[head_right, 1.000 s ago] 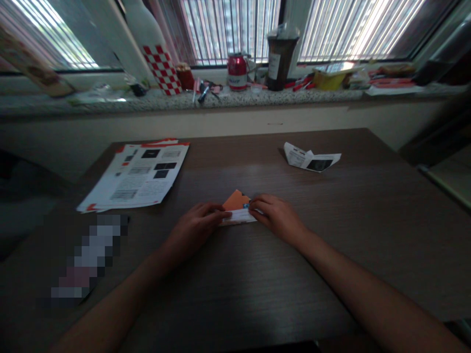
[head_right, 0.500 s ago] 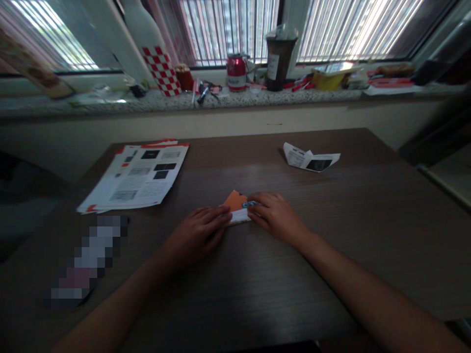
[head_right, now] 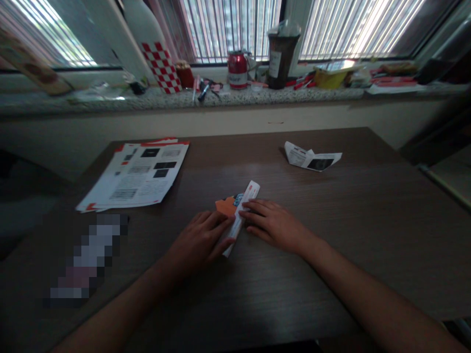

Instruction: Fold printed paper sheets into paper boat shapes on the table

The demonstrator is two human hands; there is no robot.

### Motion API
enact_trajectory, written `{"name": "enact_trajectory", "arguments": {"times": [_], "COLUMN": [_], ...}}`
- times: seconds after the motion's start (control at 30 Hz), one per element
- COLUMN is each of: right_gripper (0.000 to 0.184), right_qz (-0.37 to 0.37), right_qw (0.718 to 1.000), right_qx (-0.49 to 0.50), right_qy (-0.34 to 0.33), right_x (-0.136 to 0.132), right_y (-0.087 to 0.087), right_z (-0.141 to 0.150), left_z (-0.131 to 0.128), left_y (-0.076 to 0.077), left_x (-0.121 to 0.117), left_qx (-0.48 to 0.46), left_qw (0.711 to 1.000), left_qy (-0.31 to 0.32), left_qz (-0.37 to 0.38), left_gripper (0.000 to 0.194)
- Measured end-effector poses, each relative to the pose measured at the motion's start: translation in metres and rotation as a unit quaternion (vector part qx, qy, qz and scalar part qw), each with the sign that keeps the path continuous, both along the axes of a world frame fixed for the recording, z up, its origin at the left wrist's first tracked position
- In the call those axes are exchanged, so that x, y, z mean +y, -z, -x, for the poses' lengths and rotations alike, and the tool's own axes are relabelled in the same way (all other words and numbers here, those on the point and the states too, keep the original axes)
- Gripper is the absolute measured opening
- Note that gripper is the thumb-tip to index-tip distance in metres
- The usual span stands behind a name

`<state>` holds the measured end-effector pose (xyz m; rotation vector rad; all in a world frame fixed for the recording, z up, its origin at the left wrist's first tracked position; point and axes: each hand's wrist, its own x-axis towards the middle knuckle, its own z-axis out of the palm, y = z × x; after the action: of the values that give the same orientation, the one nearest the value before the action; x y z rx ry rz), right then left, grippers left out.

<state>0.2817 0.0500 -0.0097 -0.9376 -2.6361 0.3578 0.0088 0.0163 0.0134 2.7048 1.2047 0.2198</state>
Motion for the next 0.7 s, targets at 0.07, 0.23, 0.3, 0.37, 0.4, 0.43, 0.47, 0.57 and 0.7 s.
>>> {"name": "enact_trajectory", "arguments": {"times": [0.07, 0.23, 0.3, 0.37, 0.4, 0.43, 0.47, 0.57, 0.7], "right_gripper": [0.043, 0.044, 0.044, 0.043, 0.043, 0.042, 0.042, 0.041, 0.041], "right_qz": [0.015, 0.045, 0.048, 0.048, 0.048, 0.047, 0.047, 0.044, 0.039], "right_qw": [1.000, 0.999, 0.998, 0.998, 0.998, 0.998, 0.998, 0.999, 0.999], "right_qx": [0.005, 0.019, 0.024, 0.031, 0.033, 0.032, 0.030, 0.019, 0.012], "right_qy": [-0.001, -0.012, -0.014, -0.015, -0.016, -0.017, -0.019, -0.024, -0.022], "right_x": [0.0011, 0.0038, 0.0041, 0.0041, 0.0040, 0.0039, 0.0039, 0.0039, 0.0042], "right_y": [0.0007, -0.0010, -0.0016, -0.0015, -0.0013, -0.0008, -0.0002, 0.0022, 0.0046], "right_z": [-0.0017, -0.0060, -0.0067, -0.0070, -0.0072, -0.0075, -0.0079, -0.0093, -0.0099], "left_z": [0.0027, 0.0092, 0.0097, 0.0089, 0.0081, 0.0073, 0.0065, 0.0048, 0.0045], "left_y": [0.0016, 0.0075, 0.0084, 0.0078, 0.0071, 0.0064, 0.0057, 0.0049, 0.0066], "left_x": [0.0007, 0.0032, 0.0028, 0.0010, -0.0001, -0.0013, -0.0024, -0.0041, -0.0033], "left_qx": [-0.012, -0.036, -0.042, -0.050, -0.053, -0.053, -0.053, -0.055, -0.060], "left_qw": [1.000, 0.998, 0.997, 0.997, 0.997, 0.997, 0.997, 0.997, 0.996], "left_qy": [0.017, 0.054, 0.060, 0.061, 0.060, 0.059, 0.057, 0.057, 0.059], "left_qz": [0.002, -0.001, 0.011, 0.017, 0.018, 0.019, 0.021, 0.025, 0.023], "left_gripper": [0.046, 0.043, 0.044, 0.045, 0.045, 0.045, 0.046, 0.045, 0.045]}}
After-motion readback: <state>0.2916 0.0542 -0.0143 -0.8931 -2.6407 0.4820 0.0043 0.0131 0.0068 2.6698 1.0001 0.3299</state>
